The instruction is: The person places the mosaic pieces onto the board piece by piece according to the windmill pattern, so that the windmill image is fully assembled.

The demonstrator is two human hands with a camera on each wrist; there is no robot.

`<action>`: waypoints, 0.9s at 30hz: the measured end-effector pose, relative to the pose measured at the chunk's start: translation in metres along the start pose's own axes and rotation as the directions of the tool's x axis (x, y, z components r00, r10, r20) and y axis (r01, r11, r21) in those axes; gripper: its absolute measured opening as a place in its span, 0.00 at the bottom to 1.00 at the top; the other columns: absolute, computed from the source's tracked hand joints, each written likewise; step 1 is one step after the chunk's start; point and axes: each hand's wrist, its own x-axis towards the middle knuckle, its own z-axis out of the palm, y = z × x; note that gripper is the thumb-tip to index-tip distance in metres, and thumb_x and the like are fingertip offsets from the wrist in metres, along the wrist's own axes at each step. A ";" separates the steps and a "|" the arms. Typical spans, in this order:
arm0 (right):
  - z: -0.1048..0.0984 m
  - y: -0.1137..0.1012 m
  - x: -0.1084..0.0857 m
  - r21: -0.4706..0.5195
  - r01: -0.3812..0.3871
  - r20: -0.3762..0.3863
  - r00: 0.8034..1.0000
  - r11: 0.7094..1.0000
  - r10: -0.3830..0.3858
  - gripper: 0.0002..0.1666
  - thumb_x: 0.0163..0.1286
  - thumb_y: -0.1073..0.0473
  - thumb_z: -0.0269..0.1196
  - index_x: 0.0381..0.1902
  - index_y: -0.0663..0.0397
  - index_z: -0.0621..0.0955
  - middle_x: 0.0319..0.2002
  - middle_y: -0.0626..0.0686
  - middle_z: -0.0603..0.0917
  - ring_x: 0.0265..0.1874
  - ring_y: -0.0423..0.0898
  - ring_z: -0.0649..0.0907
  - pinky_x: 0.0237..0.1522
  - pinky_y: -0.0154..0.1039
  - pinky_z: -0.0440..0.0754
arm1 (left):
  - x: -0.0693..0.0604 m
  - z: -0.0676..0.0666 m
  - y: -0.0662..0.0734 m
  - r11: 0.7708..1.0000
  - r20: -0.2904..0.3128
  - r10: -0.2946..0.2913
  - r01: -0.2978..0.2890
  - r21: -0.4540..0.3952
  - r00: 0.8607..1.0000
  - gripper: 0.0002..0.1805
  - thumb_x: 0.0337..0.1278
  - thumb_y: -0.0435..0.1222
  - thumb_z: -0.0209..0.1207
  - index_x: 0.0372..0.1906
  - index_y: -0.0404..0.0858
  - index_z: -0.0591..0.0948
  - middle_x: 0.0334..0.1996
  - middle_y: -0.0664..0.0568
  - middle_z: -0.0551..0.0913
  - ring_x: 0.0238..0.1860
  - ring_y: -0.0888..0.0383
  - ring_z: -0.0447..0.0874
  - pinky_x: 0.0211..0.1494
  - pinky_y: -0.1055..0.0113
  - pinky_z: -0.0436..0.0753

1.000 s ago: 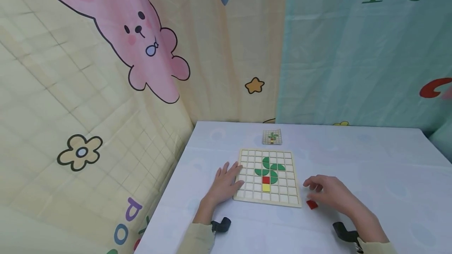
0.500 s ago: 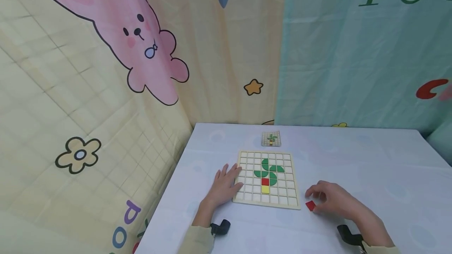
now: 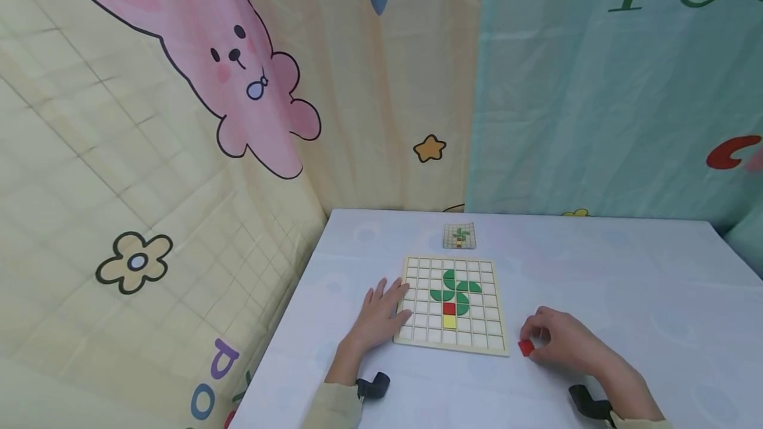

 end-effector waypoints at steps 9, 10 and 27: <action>-0.002 -0.001 0.001 0.074 -0.029 0.002 1.000 0.997 0.028 0.16 0.53 0.65 0.77 0.29 0.45 0.79 0.26 0.46 0.78 0.30 0.46 0.75 0.32 0.41 0.75 | 0.001 -0.001 0.001 1.000 0.006 -0.002 0.002 -0.005 1.000 0.34 0.73 0.52 0.52 0.79 0.49 0.62 0.79 0.55 0.55 0.80 0.47 0.38 0.78 0.42 0.41; -0.001 -0.001 0.001 0.079 -0.030 0.000 1.000 0.996 0.030 0.15 0.54 0.65 0.77 0.29 0.45 0.79 0.26 0.46 0.78 0.29 0.46 0.75 0.32 0.41 0.75 | 0.001 -0.001 0.001 1.000 0.006 -0.002 0.002 -0.004 1.000 0.34 0.73 0.52 0.52 0.78 0.49 0.62 0.79 0.54 0.55 0.80 0.47 0.38 0.78 0.42 0.41; -0.008 -0.003 0.003 0.087 0.001 -0.020 1.000 0.996 0.001 0.12 0.60 0.64 0.73 0.40 0.44 0.85 0.28 0.46 0.80 0.31 0.46 0.77 0.34 0.41 0.79 | 0.001 -0.004 0.004 1.000 0.007 -0.001 0.001 0.001 1.000 0.34 0.74 0.53 0.52 0.79 0.49 0.62 0.79 0.55 0.55 0.80 0.46 0.39 0.78 0.42 0.41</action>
